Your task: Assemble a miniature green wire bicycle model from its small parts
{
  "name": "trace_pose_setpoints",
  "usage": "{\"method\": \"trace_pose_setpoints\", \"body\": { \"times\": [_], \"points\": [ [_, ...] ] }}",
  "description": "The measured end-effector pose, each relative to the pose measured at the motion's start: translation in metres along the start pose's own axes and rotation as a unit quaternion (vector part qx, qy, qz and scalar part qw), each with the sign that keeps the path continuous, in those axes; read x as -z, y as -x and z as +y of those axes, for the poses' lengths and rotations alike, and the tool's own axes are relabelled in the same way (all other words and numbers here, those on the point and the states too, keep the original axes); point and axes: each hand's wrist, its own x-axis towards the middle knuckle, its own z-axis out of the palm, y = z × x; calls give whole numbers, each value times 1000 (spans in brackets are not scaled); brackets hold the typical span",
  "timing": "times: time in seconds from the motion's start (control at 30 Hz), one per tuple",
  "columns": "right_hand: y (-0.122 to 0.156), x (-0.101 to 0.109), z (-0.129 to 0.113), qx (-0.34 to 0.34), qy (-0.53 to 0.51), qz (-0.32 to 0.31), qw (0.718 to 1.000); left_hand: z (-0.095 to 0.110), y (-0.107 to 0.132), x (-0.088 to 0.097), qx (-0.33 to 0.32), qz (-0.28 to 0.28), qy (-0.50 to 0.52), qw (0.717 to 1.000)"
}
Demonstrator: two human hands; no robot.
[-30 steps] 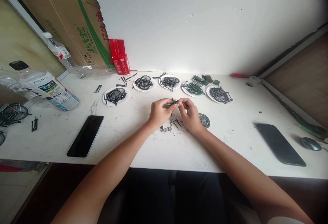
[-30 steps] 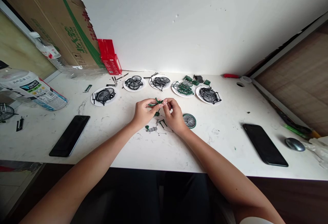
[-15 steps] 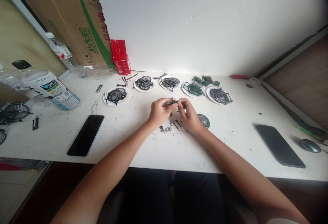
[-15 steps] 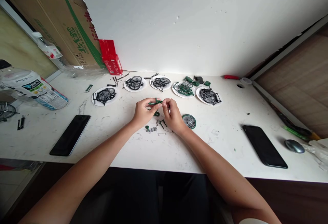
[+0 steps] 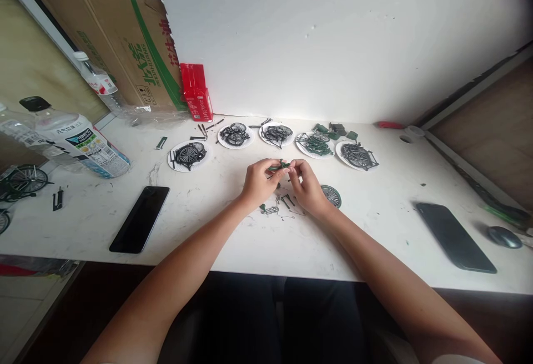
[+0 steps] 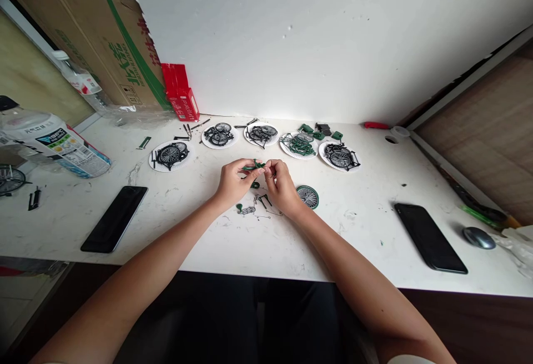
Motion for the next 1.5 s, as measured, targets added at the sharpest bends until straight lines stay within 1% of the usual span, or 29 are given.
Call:
{"method": "trace_pose_setpoints", "body": {
  "times": [0.17,0.37,0.53,0.63,0.77,0.83,0.93,1.23,1.5],
  "points": [
    [0,2,3,25,28,4,999,0,0,1,6,-11,7,1000],
    [-1,4,-2,16,10,11,1000,2,-2,1,47,-29,46,997],
    [-3,8,-6,21,-2,15,1000,2,-4,0,80,-35,87,992],
    [-4,10,-8,12,-12,16,1000,1,-4,-2,110,-37,134,984],
    [-4,10,-12,-18,-70,20,997,2,-5,-4,140,-35,184,972],
    [-5,9,-14,-34,-98,18,994,2,-5,-5,145,-33,192,970],
    [-5,8,-16,-48,-115,20,992,1,-5,-5,145,-32,197,969],
    [-5,6,-17,-58,-126,19,990,0,-4,-2,152,-35,198,968],
    [-4,5,-14,-59,-111,18,992,0,-4,-2,154,-35,182,970]
  ]
}}
